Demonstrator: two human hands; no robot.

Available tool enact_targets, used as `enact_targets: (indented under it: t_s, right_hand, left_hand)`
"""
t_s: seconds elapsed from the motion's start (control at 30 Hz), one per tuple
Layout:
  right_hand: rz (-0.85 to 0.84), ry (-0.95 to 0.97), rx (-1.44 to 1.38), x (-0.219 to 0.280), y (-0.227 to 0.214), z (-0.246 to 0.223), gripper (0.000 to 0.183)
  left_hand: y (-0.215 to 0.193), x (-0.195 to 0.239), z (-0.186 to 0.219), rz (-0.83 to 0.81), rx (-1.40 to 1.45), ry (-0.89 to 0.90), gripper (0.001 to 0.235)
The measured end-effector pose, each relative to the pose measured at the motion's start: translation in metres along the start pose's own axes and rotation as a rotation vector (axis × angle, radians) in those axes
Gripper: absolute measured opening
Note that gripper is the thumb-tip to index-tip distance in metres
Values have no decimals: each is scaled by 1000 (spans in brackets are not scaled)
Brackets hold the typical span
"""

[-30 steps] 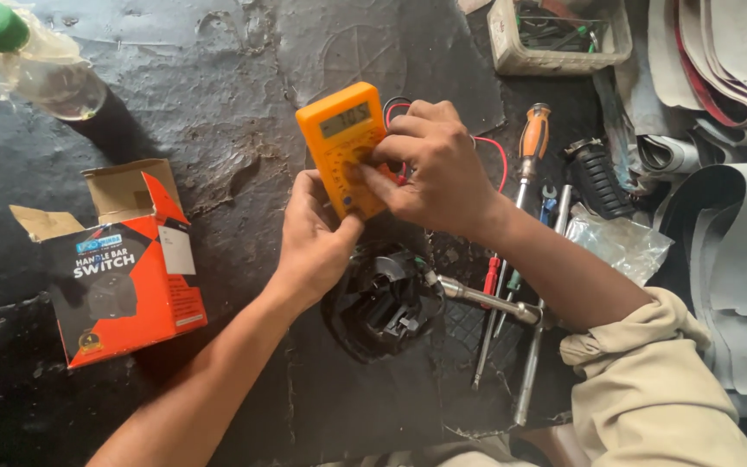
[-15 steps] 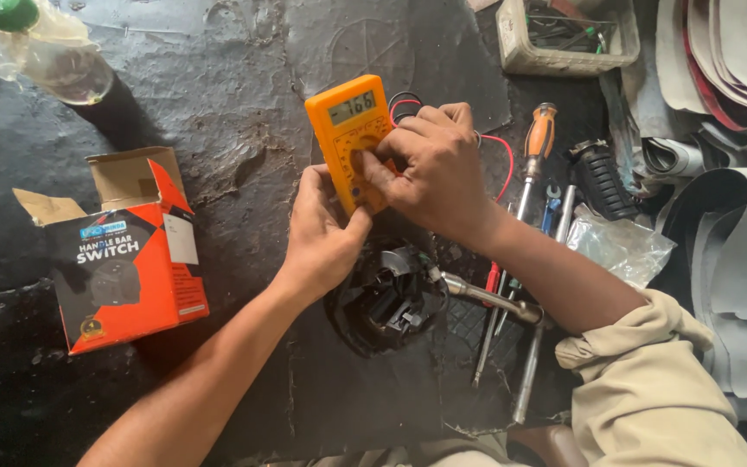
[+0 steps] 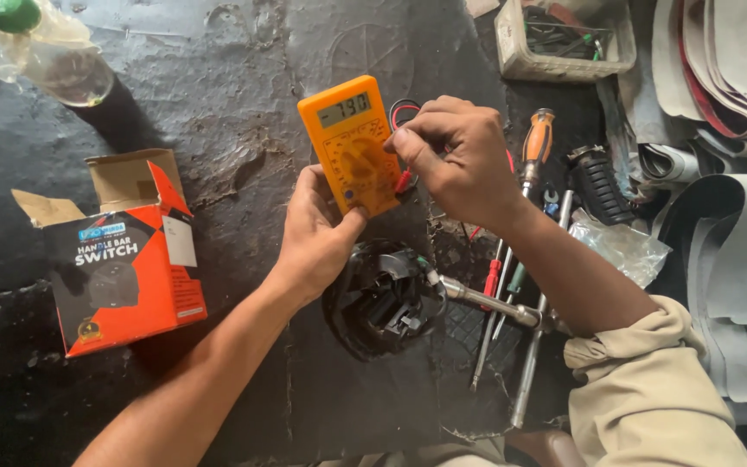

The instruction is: The person sits at a workbench with a new handlebar switch in its box and tests the switch using a multimeter, connecting probe wires to the switch terminals and reading the display. They then use a screwdriver to open and work on the switch assembly and handle its wiring connector.

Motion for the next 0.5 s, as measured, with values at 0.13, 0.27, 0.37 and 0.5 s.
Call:
enact_targets:
  t_s: [0.13,0.27,0.37,0.5]
  right_hand:
    - [14,-80,155,2,8,-2,16]
    - [219,-419,559,9,26,-10,23]
    - [263,-419,571,12,32,-10,29]
    - [237,-389,553,13,35,-7,30]
  left_hand:
    - [-1,0,-7,-20,-4,43,43]
    - [2,4,-7,-13,-119,100,41]
    - [3,7,-5,29,-244,116,40]
    - [5,7,-4,30,-269,130,40]
Point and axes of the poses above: each hand's wrist, its own x-axis away from the middle knuckle, its own y-axis out of the palm, z = x × y, the point moved 1 cm from there along -x, towards the middle knuckle, and after that the axes turned 10 degrees about x, right-handed, at the moved point
